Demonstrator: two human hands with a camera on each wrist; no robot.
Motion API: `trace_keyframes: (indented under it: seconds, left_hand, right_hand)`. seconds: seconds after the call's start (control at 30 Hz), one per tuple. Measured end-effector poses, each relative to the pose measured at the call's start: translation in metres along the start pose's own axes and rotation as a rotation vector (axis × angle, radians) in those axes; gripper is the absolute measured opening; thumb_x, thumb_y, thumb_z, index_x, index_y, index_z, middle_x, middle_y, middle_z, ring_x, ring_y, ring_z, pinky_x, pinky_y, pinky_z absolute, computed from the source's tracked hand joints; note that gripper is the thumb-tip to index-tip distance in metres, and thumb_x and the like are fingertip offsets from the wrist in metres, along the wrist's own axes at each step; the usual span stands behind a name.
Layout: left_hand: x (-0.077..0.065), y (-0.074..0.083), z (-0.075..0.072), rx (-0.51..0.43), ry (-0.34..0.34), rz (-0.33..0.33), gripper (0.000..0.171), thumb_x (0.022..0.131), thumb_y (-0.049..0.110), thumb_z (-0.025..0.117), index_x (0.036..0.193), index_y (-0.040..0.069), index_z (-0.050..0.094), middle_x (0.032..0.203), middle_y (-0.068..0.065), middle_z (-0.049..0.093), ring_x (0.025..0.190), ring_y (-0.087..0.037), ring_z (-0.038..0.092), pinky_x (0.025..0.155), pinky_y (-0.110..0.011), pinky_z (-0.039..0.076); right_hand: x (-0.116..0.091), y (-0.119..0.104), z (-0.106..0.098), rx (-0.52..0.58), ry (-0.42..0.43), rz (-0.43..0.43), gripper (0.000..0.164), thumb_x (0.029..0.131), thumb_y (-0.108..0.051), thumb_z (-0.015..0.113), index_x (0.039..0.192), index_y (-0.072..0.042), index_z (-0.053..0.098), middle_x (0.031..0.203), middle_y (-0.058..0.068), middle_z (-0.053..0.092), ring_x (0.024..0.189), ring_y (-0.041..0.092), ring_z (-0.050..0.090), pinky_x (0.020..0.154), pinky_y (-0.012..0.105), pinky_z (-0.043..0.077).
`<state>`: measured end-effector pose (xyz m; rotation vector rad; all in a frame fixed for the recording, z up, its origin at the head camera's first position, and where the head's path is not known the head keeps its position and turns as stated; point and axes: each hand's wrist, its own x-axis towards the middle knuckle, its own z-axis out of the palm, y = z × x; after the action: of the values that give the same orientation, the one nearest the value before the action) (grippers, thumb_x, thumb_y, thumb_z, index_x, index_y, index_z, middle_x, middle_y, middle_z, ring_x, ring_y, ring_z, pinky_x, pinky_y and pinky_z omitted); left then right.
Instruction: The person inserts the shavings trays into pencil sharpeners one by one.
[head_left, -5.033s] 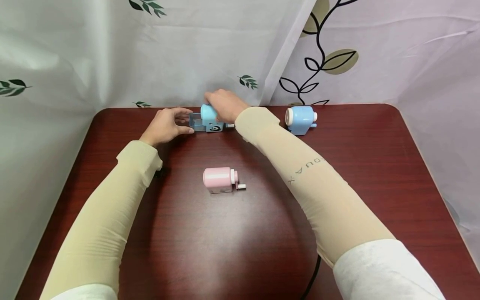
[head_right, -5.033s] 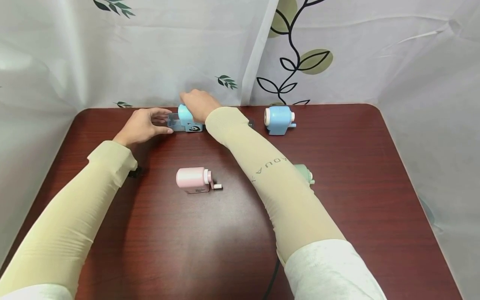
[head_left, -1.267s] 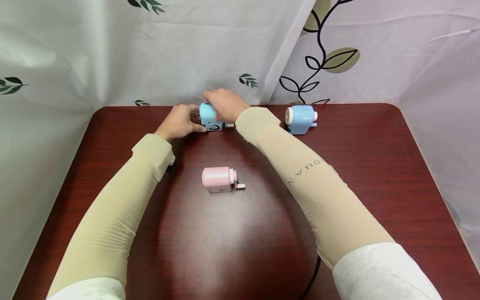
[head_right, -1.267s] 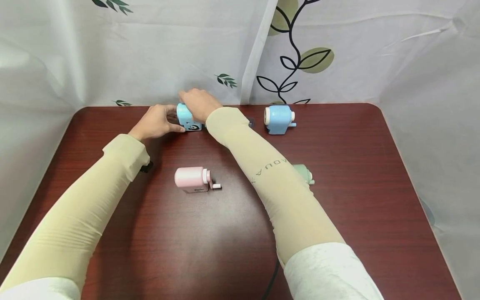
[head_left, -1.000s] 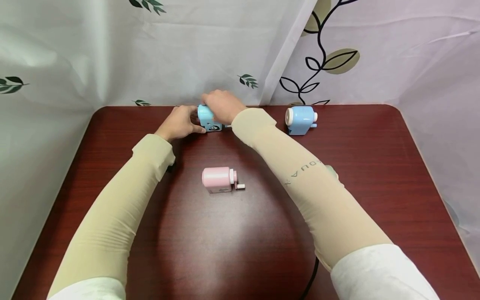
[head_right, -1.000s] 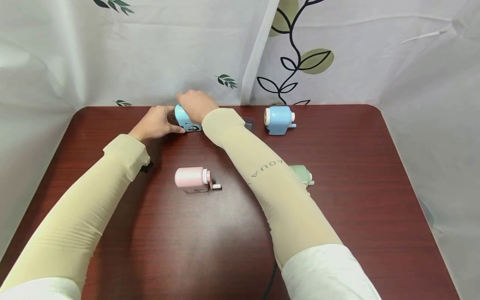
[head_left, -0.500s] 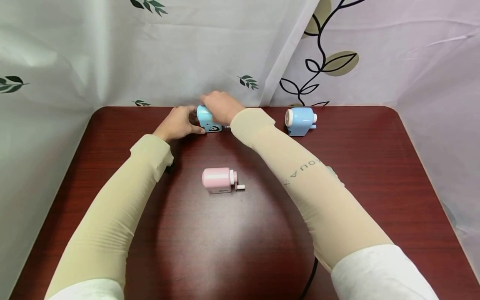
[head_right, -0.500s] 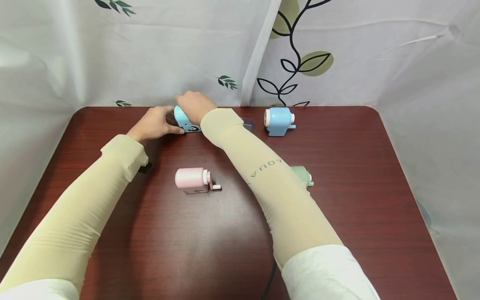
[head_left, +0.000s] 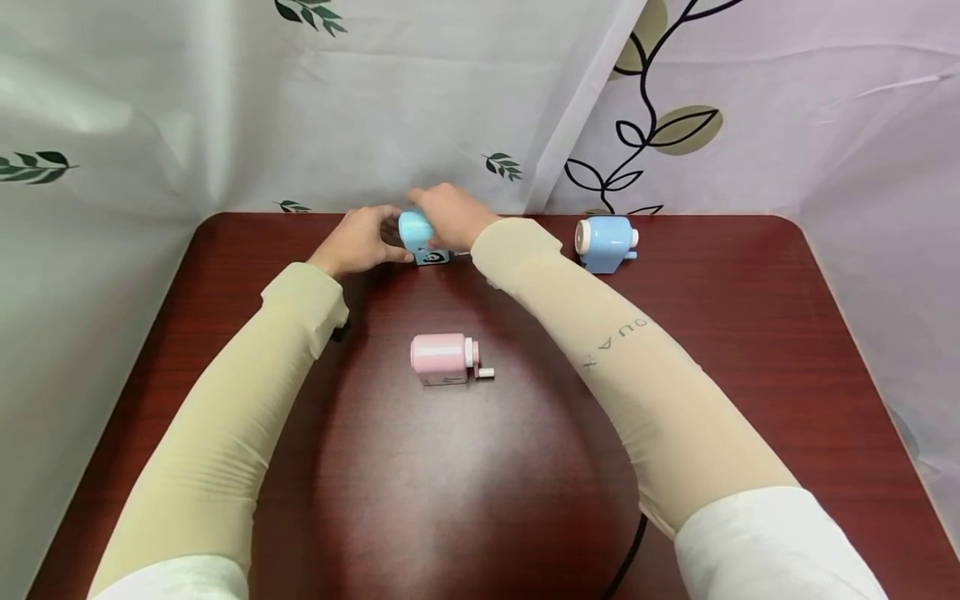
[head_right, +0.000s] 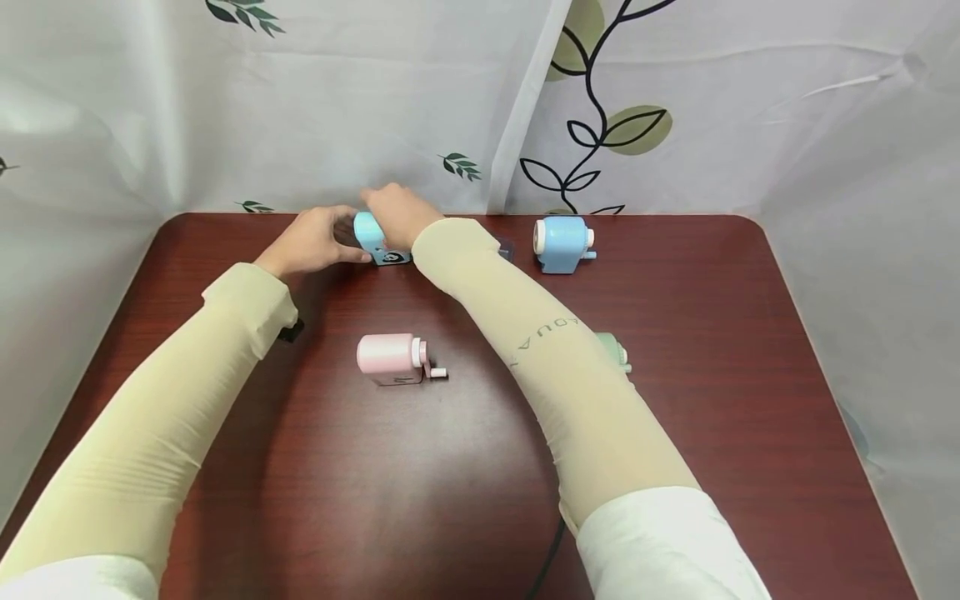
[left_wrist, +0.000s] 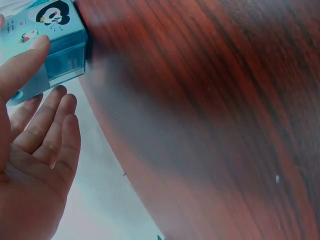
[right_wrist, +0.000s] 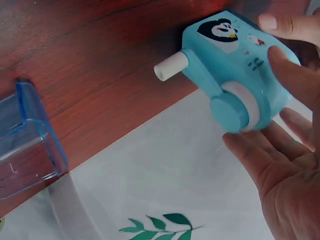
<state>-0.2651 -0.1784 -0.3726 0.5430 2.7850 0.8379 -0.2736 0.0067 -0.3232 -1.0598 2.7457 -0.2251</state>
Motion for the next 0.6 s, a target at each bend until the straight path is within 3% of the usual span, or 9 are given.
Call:
trace_keyframes:
  seconds: [0.2, 0.37, 0.47, 0.6]
  left_hand:
    - [0.002, -0.002, -0.01, 0.015, -0.011, -0.007, 0.071, 0.073, 0.028, 0.08, 0.131, 0.0, 0.05, 0.118, -0.014, 0.059, 0.108, -0.027, 0.054, 0.093, -0.041, 0.043]
    - [0.002, -0.001, -0.018, 0.024, -0.021, 0.01, 0.098, 0.066, 0.046, 0.081, 0.144, 0.006, 0.036, 0.14, -0.013, 0.042, 0.123, -0.031, 0.039, 0.099, -0.049, 0.034]
    - [0.002, 0.004, -0.022, -0.007, 0.033, 0.041, 0.105, 0.065, 0.054, 0.079, 0.148, 0.012, 0.03, 0.149, -0.007, 0.029, 0.131, -0.029, 0.028, 0.101, -0.051, 0.03]
    - [0.003, 0.021, -0.028, -0.075, 0.141, 0.078, 0.101, 0.067, 0.057, 0.075, 0.148, 0.017, 0.03, 0.153, 0.004, 0.018, 0.138, -0.019, 0.014, 0.106, -0.048, 0.025]
  right_hand:
    - [-0.01, 0.016, -0.016, 0.023, 0.009, 0.016, 0.067, 0.085, -0.028, 0.069, 0.142, -0.009, 0.038, 0.136, 0.009, 0.049, 0.125, 0.025, 0.042, 0.104, 0.031, 0.033]
    - [-0.028, 0.039, -0.027, 0.018, 0.024, 0.064, 0.065, 0.088, -0.032, 0.065, 0.143, -0.011, 0.038, 0.141, 0.006, 0.045, 0.128, 0.022, 0.039, 0.106, 0.033, 0.031]
    - [-0.041, 0.058, -0.029, 0.034, 0.027, 0.084, 0.065, 0.089, -0.034, 0.064, 0.144, -0.011, 0.037, 0.144, 0.007, 0.041, 0.13, 0.023, 0.037, 0.106, 0.035, 0.031]
    - [-0.06, 0.081, -0.031, 0.048, 0.032, 0.108, 0.065, 0.089, -0.033, 0.064, 0.143, -0.009, 0.039, 0.144, 0.009, 0.041, 0.129, 0.027, 0.039, 0.104, 0.04, 0.033]
